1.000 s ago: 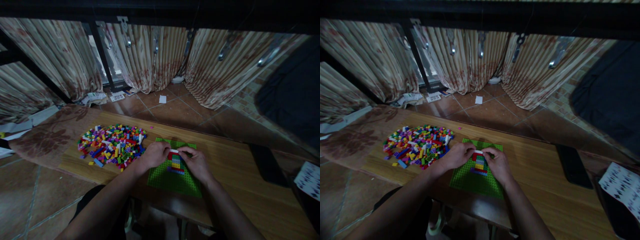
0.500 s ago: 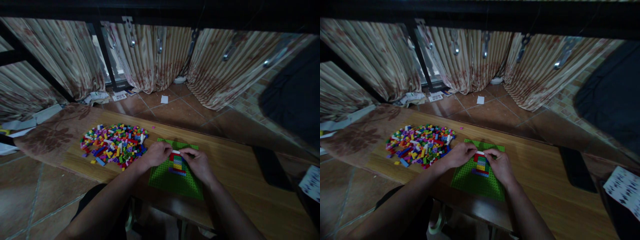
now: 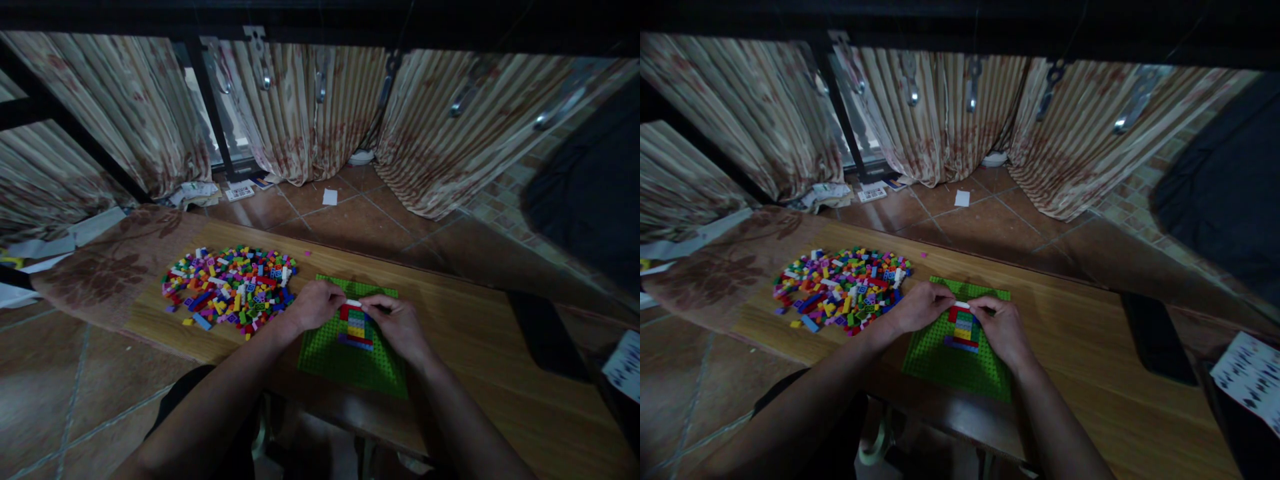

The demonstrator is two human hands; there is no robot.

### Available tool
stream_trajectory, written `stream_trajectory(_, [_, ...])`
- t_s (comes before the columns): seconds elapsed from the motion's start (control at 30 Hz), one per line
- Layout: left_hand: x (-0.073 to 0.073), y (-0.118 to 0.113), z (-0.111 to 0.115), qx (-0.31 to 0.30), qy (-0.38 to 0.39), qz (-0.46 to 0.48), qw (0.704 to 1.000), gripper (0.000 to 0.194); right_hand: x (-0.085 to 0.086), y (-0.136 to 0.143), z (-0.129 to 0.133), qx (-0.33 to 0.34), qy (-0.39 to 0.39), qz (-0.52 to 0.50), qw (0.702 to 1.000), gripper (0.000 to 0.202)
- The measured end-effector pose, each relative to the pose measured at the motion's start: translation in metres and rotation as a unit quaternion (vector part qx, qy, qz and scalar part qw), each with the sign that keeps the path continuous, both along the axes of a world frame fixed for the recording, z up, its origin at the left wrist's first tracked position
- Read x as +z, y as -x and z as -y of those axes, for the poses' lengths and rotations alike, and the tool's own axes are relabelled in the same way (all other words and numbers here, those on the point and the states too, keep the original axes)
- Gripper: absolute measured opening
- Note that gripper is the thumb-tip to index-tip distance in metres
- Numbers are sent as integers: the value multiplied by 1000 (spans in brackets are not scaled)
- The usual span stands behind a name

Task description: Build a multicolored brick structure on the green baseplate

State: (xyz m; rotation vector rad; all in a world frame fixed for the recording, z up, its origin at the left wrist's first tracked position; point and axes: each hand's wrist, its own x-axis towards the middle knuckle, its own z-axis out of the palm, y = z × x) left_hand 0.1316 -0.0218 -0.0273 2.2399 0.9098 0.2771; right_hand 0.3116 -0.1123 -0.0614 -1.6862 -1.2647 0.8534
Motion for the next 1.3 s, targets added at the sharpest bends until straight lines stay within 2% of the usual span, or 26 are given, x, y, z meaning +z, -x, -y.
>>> stream_trajectory(0.37, [-3,-1,1,39,15,-1,999,27,0,2,1,1,-3,-9,1000,24])
stream_trajectory(0.53, [-3,-1,1,32,15,8,999,26,0,3,3,-1,-6,-9,1000,23])
stream_trajectory(0.87, [3,2,-1,10,26,35,999,28,-1,-4,2,-41,-24,-85,995,27])
stream_trajectory(1.13, [13,9,-8,82,-19,33,996,29,9,-17,2,-108,-42,-50,992,32])
stream_trajectory(1.23, [14,6,0,123,-38,41,991,29,15,-18,5,-134,-27,-10,991,35])
stream_trajectory(1.3, [15,2,10,129,-57,57,988,31,19,-19,7,-138,-20,21,990,35])
